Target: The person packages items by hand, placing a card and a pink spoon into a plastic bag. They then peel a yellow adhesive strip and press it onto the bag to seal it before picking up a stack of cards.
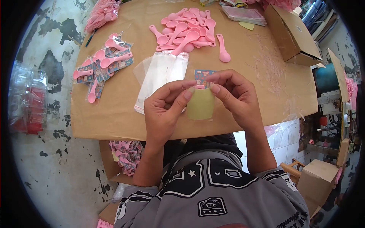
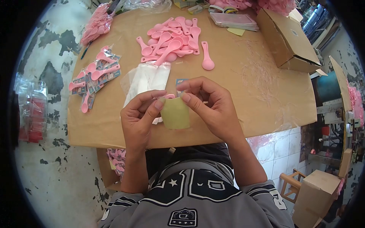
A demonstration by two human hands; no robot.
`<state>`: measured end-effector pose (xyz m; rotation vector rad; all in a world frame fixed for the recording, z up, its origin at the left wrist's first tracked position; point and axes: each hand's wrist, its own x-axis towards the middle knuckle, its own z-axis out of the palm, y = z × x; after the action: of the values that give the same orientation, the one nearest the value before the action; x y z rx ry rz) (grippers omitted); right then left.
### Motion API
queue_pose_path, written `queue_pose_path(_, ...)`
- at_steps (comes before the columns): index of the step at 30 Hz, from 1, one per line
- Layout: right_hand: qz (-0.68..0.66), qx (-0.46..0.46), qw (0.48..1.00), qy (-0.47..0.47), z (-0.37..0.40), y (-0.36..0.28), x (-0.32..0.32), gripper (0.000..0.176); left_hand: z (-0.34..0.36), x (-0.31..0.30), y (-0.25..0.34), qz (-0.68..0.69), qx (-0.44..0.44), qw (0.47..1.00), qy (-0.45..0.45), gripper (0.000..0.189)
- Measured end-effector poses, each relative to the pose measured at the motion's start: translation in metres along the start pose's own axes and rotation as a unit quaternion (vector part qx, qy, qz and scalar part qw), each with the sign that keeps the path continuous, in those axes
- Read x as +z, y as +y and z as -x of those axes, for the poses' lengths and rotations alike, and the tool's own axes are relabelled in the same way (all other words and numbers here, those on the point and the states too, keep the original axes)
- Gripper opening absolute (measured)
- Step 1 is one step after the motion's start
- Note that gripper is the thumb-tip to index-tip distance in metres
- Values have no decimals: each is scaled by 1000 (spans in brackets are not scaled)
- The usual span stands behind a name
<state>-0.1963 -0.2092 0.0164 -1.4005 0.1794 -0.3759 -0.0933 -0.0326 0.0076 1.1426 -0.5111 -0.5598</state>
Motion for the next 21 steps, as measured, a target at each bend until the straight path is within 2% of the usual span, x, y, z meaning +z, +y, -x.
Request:
queue_pose_path(5, -3, -10, 1000, 8, 2, -4, 3, 15, 4, -3, 1, -16, 16, 1000, 9, 23)
queue_pose_path(12, 32, -114, 991, -69, -3, -1, -3, 10, 7, -21, -9, -21, 84, 996, -14, 14)
queue_pose_path(14, 20, -108, 992, -68, -3, -3, -2, 11, 7, -22, -8, -4, 91, 996, -14, 12)
queue_pose_path(17, 16, -96, 993, -66, -2, -5, -2, 11, 8, -16, -1, 71, 52, 996, -6, 12)
queue_pose_path(20, 47, -112, 990, -65, -2, -6, -1, 8, 8, -17, 0, 72, 53, 996, -3, 10)
queue_pose_path(21, 63, -123, 988, -65, -2, -7, 0, 7, 7, -17, -1, 25, 41, 999, 0, 12)
